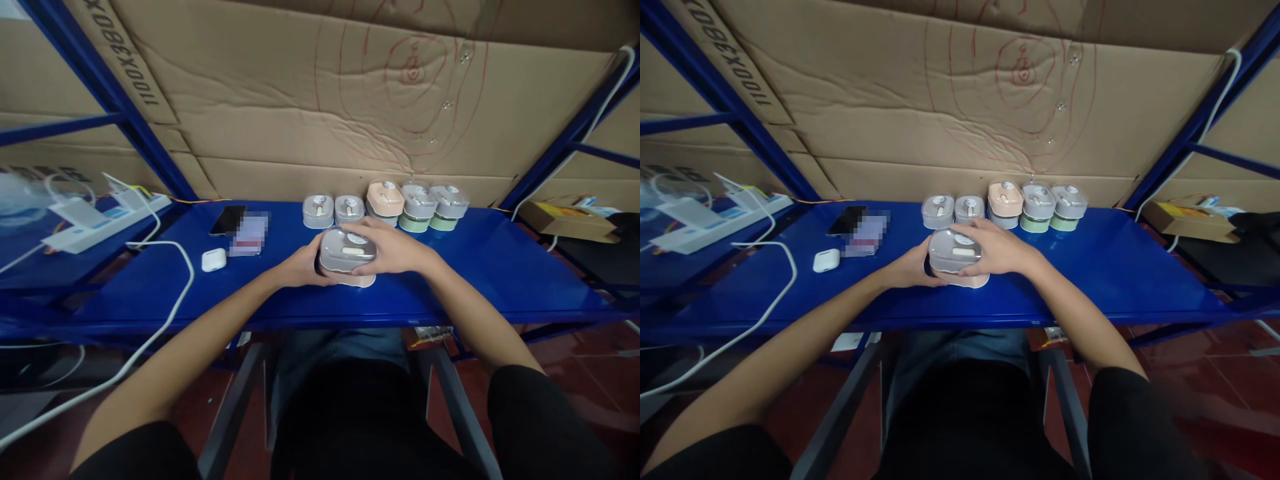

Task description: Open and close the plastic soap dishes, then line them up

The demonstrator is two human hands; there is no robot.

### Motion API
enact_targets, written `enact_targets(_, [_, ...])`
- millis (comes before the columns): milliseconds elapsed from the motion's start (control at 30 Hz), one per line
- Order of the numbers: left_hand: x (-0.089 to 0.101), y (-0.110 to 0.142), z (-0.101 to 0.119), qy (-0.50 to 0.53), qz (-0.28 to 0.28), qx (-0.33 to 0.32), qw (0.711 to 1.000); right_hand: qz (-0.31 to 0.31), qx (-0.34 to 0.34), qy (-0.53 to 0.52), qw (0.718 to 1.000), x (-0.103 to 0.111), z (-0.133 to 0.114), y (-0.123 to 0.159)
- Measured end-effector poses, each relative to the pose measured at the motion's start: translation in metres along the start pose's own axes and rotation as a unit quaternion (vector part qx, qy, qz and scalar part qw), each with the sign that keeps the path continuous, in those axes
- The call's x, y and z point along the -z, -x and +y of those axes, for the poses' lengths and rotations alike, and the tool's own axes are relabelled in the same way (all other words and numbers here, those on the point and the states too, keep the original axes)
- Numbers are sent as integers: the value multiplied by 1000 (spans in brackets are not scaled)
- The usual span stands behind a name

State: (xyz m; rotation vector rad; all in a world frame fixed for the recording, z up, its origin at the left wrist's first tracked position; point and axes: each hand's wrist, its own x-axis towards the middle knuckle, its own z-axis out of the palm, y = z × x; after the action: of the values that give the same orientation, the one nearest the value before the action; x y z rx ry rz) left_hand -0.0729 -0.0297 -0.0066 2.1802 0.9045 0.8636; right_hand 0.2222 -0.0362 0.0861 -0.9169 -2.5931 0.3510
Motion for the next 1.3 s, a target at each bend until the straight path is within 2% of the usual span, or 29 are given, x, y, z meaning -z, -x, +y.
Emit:
enact_targets(200, [1,0,3,9,5,-5,1000,59,-1,-26,998,-19,-5,-3])
enact_targets(367, [0,1,5,6,41,20,999,110,-14,-73,991,-24,2,5])
enact_targets(600, [4,2,11,0,37,6,999,107,-38,-112,987,-30,28,23])
enact_targets(733, [13,4,12,3,19,13,1000,95,-46,-131,986,-39,29,25])
enact_targets(933, [42,14,2,-18,28,68,997,141,-89,-99,981,-67,4,15])
enact_targets(1033, [50,26,-3,-24,24,95,995,155,-114,-72,979,-81,-12,5])
enact_targets(1100, [49,37,-2,-36,65,144,987,152,-138,-53,977,-87,-26,-6])
enact_targets(1167, [43,50,5,-56,140,206,967,140,-169,-33,975,-91,-40,-20])
enact_targets(1233, [34,61,18,-67,204,253,943,123,-193,-14,973,-94,-56,-36])
enact_targets(1300, [25,67,33,-64,231,276,931,106,-204,1,973,-97,-71,-49])
